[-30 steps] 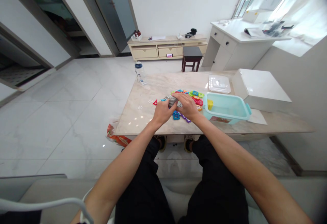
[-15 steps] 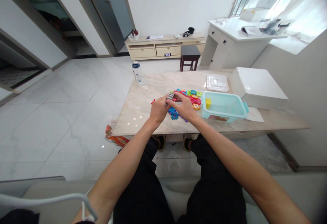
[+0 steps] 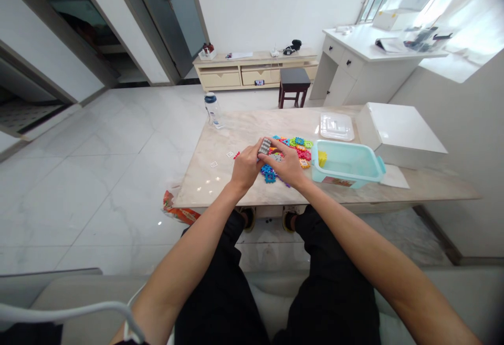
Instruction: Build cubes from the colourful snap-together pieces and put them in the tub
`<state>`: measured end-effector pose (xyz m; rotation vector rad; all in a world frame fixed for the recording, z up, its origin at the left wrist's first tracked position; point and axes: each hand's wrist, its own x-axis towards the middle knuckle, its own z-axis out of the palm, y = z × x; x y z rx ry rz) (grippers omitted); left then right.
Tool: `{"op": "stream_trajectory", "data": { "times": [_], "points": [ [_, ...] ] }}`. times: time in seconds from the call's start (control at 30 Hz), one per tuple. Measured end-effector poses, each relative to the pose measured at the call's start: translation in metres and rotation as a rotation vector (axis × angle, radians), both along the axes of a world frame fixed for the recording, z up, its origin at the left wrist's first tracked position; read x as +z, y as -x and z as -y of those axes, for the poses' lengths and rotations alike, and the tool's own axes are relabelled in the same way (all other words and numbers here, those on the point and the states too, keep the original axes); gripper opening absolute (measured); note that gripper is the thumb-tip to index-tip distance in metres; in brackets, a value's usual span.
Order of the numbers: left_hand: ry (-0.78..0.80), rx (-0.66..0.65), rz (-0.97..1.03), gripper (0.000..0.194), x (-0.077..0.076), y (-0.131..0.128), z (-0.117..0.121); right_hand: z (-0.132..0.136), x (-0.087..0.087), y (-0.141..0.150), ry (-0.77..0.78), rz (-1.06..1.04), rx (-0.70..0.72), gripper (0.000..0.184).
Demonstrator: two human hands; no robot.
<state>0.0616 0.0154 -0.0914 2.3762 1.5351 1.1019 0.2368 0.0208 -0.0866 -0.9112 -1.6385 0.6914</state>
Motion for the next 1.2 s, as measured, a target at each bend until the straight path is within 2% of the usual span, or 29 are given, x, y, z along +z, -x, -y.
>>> {"op": "stream_trajectory", "data": {
  "times": [0.13,0.37,0.5,0.57,0.67,0.73,0.87,1.0,1.2],
  "points": [
    [-0.009,-0.020,0.018,0.055,0.003,-0.001,0.003,0.002,0.001,0.000,-0.017,-0.002,-0.031,0.055],
    [0.077,-0.021,0.098,0.045,0.013,-0.005,0.003,0.003,0.003,0.001,-0.040,0.094,-0.096,0.054],
    [0.261,0.072,0.309,0.036,0.014,-0.001,-0.004,-0.004,-0.002,-0.007,-0.071,0.173,-0.039,0.049],
    [0.416,0.050,0.493,0.035,0.010,0.002,-0.008,-0.009,-0.007,-0.013,-0.112,0.253,-0.039,0.050],
    [0.609,-0.029,0.742,0.034,0.005,0.003,-0.011,-0.014,-0.015,-0.019,-0.167,0.405,-0.001,0.065],
    [0.672,-0.055,0.812,0.034,0.003,0.003,-0.010,-0.015,-0.019,-0.019,-0.195,0.485,0.069,0.078],
    [0.767,-0.113,0.803,0.033,0.005,0.000,-0.004,-0.016,-0.018,-0.013,-0.238,0.531,0.109,0.082],
    [0.821,-0.115,0.758,0.036,0.004,0.001,-0.001,-0.018,-0.015,-0.011,-0.261,0.551,0.107,0.068],
    [0.865,-0.129,0.674,0.034,0.003,0.005,-0.002,-0.019,-0.019,-0.010,-0.194,0.628,0.094,0.053]
  ]
}}
